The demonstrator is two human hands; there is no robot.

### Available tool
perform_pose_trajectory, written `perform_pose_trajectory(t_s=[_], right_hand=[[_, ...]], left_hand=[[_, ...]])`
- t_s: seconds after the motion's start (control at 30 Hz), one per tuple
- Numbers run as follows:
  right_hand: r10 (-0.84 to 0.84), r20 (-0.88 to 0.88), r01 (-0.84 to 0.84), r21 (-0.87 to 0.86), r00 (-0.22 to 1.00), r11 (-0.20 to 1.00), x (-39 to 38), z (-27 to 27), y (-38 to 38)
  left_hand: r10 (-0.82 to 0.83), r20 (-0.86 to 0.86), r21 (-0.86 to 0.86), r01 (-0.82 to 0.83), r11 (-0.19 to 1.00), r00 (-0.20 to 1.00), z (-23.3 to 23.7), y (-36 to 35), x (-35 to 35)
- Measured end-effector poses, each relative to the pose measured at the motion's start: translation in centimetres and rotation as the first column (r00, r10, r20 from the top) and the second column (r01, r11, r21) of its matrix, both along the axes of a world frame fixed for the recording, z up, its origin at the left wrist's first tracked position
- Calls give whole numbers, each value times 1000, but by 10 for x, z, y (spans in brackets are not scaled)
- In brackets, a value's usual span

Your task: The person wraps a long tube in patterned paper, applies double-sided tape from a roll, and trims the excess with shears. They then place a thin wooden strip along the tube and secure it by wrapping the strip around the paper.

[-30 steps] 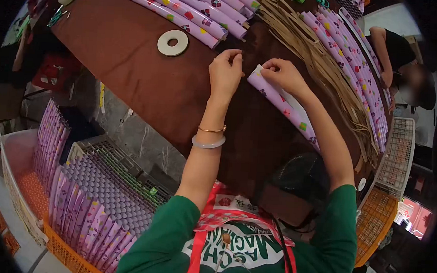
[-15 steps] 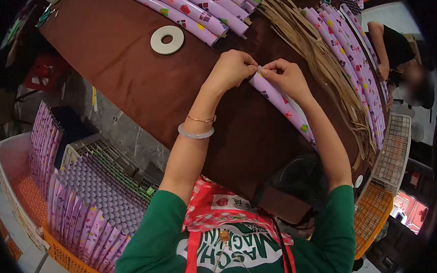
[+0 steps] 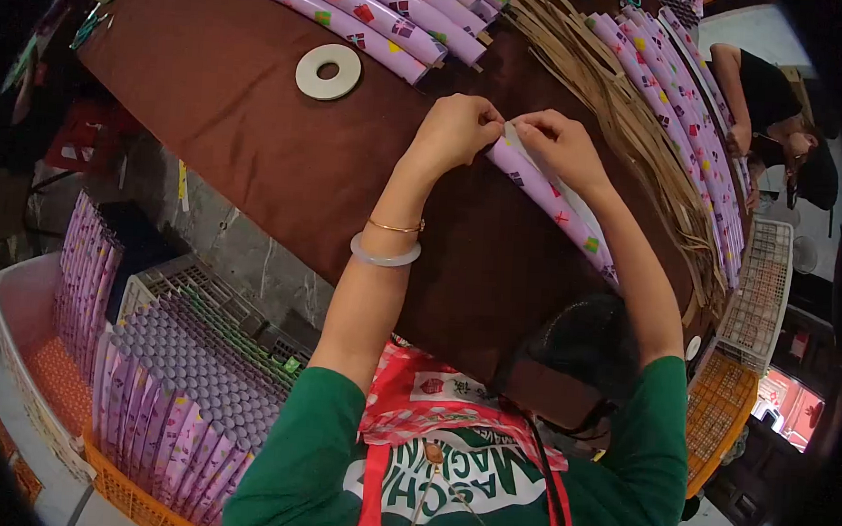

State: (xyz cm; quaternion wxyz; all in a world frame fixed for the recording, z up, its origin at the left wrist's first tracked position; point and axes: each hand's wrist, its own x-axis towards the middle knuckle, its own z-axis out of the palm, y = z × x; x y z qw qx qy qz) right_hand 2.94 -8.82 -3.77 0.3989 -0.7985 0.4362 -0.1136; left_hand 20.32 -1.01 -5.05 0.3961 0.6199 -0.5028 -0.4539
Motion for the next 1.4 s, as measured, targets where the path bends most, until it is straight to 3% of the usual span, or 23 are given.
perform_pose_trajectory(t_s=[0.03, 0.13, 0.33, 0.43, 0.57, 0.67, 0.73, 0.77, 0.83, 0.93, 1.17, 1.4], right_hand=[[43, -37, -46, -69, 998, 997, 1, 0, 0], [24, -92, -26, -27, 995, 999, 5, 3, 3], [37, -30, -36, 16, 999, 999, 2, 0, 1], [57, -22, -57, 16, 998, 998, 2, 1, 3], [81, -4, -81, -21, 997, 996, 0, -3, 2], [5, 4, -5, 15, 1000, 1000, 6, 6, 12], [-40, -72, 24, -201, 997, 979, 15, 21, 23], [-38, -71, 23, -201, 997, 979, 15, 19, 23], [45, -91, -77, -386, 995, 919, 15, 13, 22], [38, -176, -113, -440, 984, 891, 20, 15, 20], [10, -239, -96, -352, 971, 931, 27, 19, 17], [1, -158, -50, -305, 987, 951, 25, 16, 15]], left_hand=[[1, -1, 0, -1, 1000, 1000, 0, 0, 0], [2, -26, -2, -2, 1000, 1000, -2, 0, 0], [21, -95, 46, -17, 999, 995, -3, 1, 1], [125, -71, -29, -128, 991, 990, -9, 1, -2], [31, -54, -29, -32, 999, 998, -7, 1, 2], [-4, -21, -28, 3, 1000, 1000, -5, 0, 2], [0, -18, -26, -1, 1000, 1000, -5, 1, 3], [-8, -15, -34, 7, 999, 1000, -5, 1, 3], [-17, -13, -42, 17, 999, 1000, -6, 0, 3], [-21, 9, -41, 22, 999, 1000, -6, -1, 3], [-27, 17, -24, 28, 999, 999, -8, -3, 3], [-25, 17, -32, 26, 999, 1000, -8, -2, 2]])
